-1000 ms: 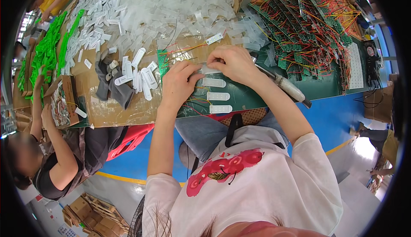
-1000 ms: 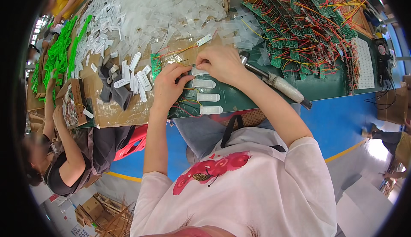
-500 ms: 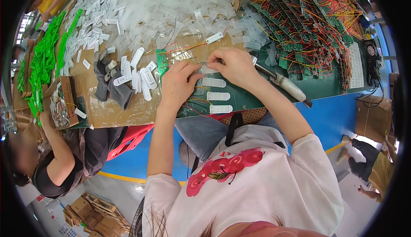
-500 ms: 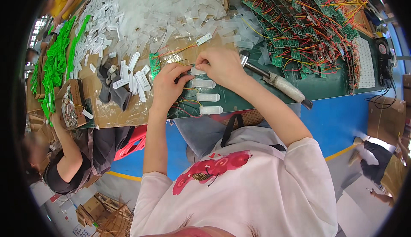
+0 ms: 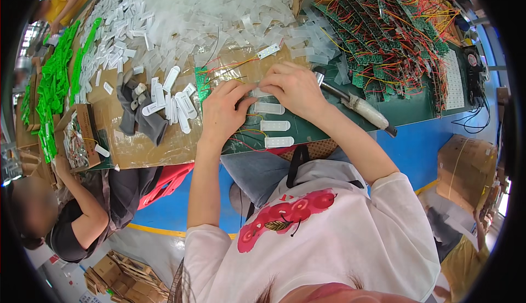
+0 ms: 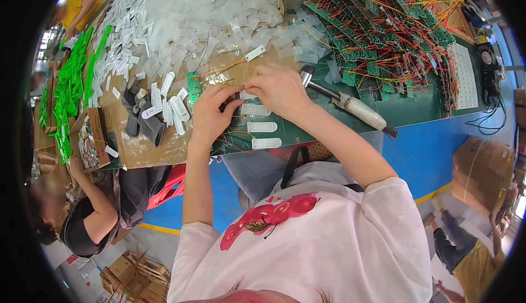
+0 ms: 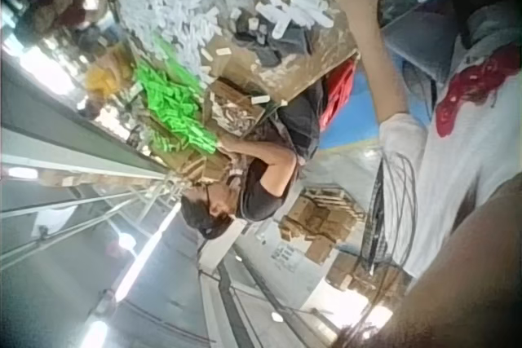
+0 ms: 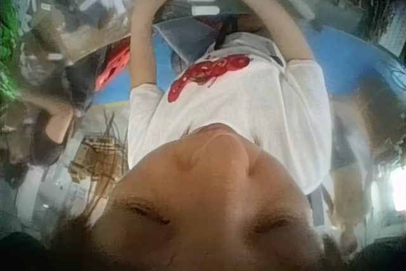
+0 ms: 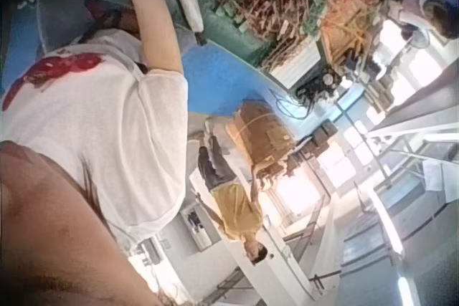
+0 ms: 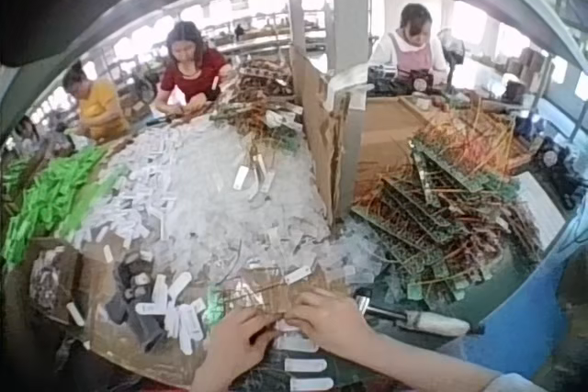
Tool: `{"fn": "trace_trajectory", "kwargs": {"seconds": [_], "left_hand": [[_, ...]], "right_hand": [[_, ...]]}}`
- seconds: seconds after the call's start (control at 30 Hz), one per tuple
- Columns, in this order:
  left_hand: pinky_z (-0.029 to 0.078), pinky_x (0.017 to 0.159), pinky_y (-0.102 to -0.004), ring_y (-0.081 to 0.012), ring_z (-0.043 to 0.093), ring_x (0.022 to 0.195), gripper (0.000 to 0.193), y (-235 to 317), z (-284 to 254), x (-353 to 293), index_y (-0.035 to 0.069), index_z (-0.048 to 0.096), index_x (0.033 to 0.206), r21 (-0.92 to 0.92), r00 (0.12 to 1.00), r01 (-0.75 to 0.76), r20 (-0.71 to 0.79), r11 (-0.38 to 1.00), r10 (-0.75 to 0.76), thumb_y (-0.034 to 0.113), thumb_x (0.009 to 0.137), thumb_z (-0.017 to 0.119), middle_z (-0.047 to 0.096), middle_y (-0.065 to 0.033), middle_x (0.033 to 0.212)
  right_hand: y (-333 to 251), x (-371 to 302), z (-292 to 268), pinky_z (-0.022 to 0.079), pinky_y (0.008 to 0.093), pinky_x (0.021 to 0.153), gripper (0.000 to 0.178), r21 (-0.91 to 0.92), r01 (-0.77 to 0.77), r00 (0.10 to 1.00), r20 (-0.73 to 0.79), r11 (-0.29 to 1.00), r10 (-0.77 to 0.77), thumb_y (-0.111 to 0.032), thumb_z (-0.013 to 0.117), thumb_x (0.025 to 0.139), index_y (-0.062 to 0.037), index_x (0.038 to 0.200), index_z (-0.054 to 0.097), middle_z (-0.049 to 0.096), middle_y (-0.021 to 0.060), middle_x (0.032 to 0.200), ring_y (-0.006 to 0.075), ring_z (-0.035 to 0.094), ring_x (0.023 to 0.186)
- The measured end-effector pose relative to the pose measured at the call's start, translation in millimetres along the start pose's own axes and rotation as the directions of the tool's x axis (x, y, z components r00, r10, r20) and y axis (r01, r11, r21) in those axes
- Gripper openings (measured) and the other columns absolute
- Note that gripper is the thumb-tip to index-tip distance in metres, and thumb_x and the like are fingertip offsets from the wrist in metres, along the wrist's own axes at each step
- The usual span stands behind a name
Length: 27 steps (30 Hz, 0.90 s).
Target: Assembling electronic components by attaching plastic housings to LED strips and using a small hammer to secure them.
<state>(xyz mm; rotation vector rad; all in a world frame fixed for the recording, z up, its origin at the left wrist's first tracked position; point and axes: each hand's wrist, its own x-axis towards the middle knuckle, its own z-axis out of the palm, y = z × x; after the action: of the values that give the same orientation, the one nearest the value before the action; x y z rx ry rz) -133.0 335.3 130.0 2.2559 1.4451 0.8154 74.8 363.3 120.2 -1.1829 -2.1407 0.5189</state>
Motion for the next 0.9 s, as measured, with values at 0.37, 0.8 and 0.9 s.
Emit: {"fn": "trace_trajectory", "kwargs": {"seconds": [0.37, 0.8, 0.9], "left_hand": [[0.052, 0.071, -0.0369, -0.0239, 0.064, 0.082, 0.026, -2, 0, -2, 0.014, 0.075, 0.104, 0.005, 1.0, 0.0, -0.019, 1.0, 0.0, 0.017, 0.078, 0.078, 0.065, -0.0027, 0.086], [0.052, 0.071, -0.0371, -0.0234, 0.065, 0.083, 0.026, -5, 2, -3, 0.014, 0.076, 0.104, 0.02, 0.999, -0.001, -0.04, 1.0, 0.002, 0.019, 0.078, 0.078, 0.066, -0.0021, 0.086], [0.052, 0.071, -0.037, -0.0234, 0.064, 0.083, 0.026, -5, 3, -4, 0.014, 0.076, 0.104, 0.014, 0.999, -0.003, -0.046, 1.0, 0.003, 0.019, 0.078, 0.078, 0.065, -0.0023, 0.086]], "right_hand": [[0, -1, -12, 0.046, 0.0373, 0.081, 0.021, -0.278, 0.323, 0.944, 0.023, 0.905, -0.33, -0.026, 0.08, 0.072, -0.0154, 0.089, 0.074, 0.058, -0.0006, 0.087, 0.0191, 0.061, 0.089], [2, -2, -8, 0.045, 0.0372, 0.077, 0.021, -0.223, 0.298, 0.95, -0.027, 0.928, -0.312, -0.024, 0.081, 0.071, -0.0168, 0.089, 0.074, 0.057, -0.0008, 0.086, 0.0196, 0.06, 0.087], [3, -2, -8, 0.045, 0.0368, 0.076, 0.021, -0.22, 0.317, 0.945, -0.007, 0.923, -0.327, -0.024, 0.081, 0.07, -0.0173, 0.089, 0.074, 0.057, -0.0012, 0.086, 0.0193, 0.06, 0.087]]}}
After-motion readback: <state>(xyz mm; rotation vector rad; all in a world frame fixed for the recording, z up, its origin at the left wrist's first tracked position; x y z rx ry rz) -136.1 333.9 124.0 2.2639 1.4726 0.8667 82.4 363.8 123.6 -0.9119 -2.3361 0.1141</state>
